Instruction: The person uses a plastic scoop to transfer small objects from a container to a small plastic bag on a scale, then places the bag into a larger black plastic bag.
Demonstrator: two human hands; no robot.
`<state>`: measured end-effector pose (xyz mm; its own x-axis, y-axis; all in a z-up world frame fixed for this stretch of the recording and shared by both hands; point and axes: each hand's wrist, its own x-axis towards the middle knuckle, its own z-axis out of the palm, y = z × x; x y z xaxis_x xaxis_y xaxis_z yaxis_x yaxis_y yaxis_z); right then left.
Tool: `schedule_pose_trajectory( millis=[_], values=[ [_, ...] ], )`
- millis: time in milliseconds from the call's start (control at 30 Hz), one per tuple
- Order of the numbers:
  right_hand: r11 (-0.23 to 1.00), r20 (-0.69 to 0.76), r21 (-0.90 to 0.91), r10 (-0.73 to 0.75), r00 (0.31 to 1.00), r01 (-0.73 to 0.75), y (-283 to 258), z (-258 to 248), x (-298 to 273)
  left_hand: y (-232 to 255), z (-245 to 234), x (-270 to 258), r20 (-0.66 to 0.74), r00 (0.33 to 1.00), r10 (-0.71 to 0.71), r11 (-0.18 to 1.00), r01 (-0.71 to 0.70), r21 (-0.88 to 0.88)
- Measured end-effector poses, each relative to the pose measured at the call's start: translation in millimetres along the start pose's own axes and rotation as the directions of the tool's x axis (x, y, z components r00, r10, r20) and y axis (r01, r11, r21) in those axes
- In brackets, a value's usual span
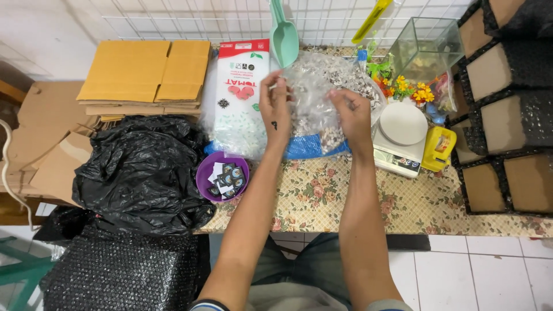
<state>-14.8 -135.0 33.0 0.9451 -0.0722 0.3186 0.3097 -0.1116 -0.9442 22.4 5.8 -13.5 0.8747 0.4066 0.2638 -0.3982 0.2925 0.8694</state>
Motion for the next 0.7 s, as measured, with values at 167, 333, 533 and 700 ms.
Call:
schedule_pose_trajectory(
  millis=[167, 333, 533, 700],
  values=[
    [0.997, -0.231, 0.018, -0.063, 0.971, 0.069, 10.6, 11.5, -0.3, 9.2, 2.8, -6.1, 0.155, 0.988, -0.017, 0.989, -0.006, 0.150],
    [0.989, -0.180, -0.043, -0.150, 0.972, 0.144, 27.3, 13.8, 7.5, 5.4, 5.8, -12.4, 0.297, 0.947, -0.120, 0.935, 0.007, 0.355],
    [0.974, -0.185, -0.164, -0.187, 0.965, 0.157, 46.9, 18.5, 15.3, 5.6, -2.5, -1.3, 0.136, 0.974, -0.181, 0.965, 0.149, 0.216],
    [0.978, -0.229, -0.162, -0.170, 0.958, 0.135, 29.9, 13.7, 9.7, 5.9, 0.1, -3.8, 0.046, 0.998, -0.034, 0.996, 0.030, 0.085]
  ],
)
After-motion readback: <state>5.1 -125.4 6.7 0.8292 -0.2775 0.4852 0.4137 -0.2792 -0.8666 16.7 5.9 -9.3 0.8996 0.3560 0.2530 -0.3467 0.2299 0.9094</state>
